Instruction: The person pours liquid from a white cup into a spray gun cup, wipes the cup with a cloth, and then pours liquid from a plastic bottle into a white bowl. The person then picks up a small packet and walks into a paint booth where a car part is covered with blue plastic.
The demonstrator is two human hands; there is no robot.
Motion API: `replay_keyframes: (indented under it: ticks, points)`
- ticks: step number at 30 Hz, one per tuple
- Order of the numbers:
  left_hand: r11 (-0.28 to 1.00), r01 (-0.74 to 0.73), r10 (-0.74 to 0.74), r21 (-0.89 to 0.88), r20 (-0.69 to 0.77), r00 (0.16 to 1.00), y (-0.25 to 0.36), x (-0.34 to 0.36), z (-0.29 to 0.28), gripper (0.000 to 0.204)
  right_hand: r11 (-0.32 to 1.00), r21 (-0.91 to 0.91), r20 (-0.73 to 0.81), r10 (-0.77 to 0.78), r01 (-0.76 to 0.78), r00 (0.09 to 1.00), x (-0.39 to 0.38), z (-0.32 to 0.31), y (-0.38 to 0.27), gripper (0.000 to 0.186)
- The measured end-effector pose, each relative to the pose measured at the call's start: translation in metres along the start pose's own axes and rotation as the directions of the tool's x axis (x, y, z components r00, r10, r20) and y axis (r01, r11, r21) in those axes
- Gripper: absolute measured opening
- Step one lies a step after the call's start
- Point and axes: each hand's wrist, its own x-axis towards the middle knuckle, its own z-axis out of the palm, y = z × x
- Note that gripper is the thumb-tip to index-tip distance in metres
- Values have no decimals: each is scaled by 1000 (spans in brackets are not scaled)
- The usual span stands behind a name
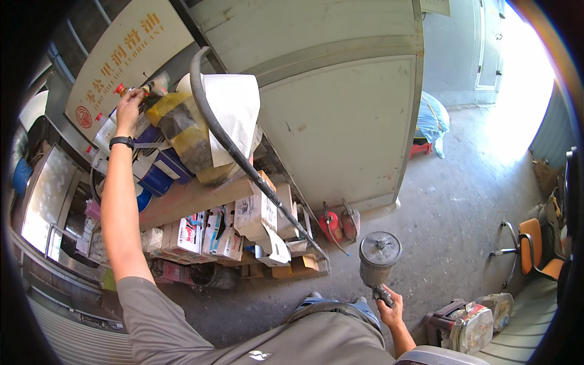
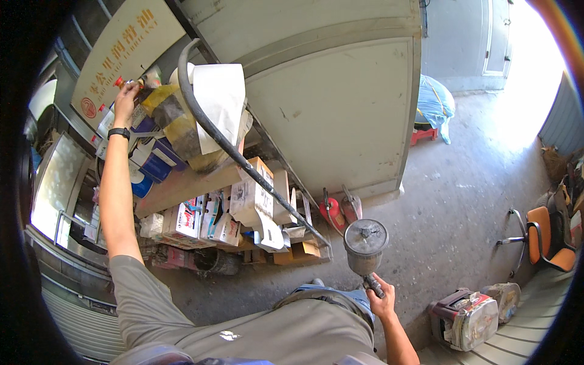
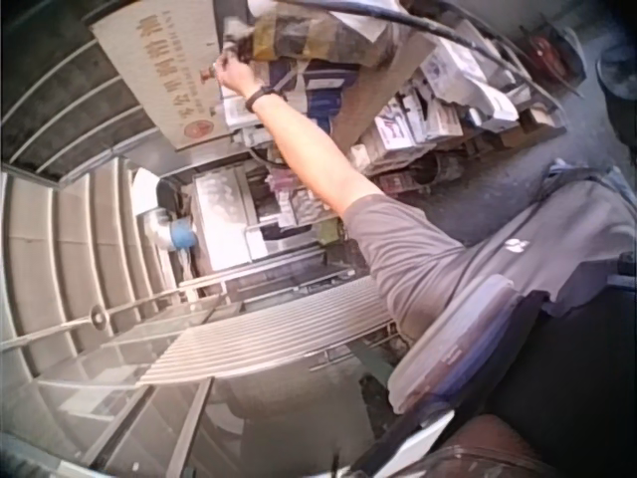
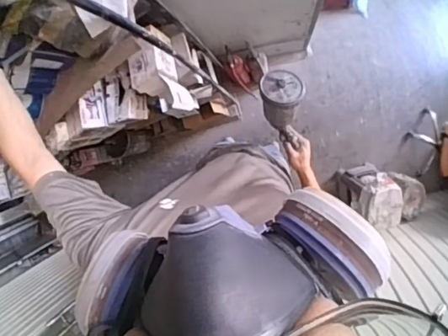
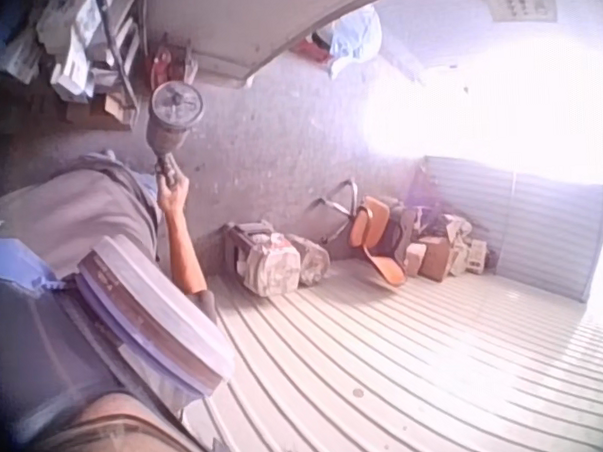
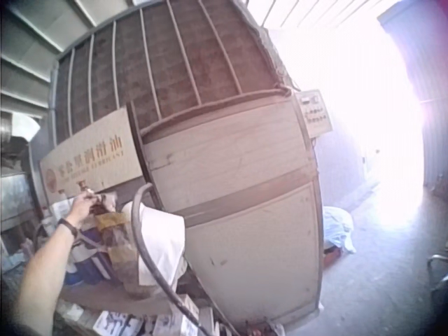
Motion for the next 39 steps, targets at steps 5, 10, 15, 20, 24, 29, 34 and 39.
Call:
replay_keyframes:
  ticks: [5,10,15,20,24,29,34,39]
  points:
    - [944,54,-168,-325,-336,927,-5,7,10,17,999,2,-14,-37,38,999,2,0,-3,57]
    - [913,-207,-1,-353,-507,862,25,13,11,20,999,-23,-34,47,-48,998,2,-7,-7,58]
    - [849,-515,482,119,-572,663,114,-47,38,22,989,-17,-138,-151,150,979,4,-16,-12,57]
    - [716,-73,310,-694,223,924,153,-215,150,49,1000,7,-59,-2,2,998,11,-34,-2,58]
    - [-15,813,175,-583,799,576,136,-351,303,85,976,-63,-172,-218,211,961,8,-63,4,56]
    - [-361,908,53,-212,968,247,124,-466,416,98,985,8,-272,-164,173,948,9,-111,-6,48]
    - [-673,727,296,137,950,95,113,-509,512,89,972,-44,-409,-229,231,883,46,-179,-10,27]
    - [-175,984,185,17,983,16,128,-493,649,91,960,-191,-474,-272,203,837,109,-275,5,21]
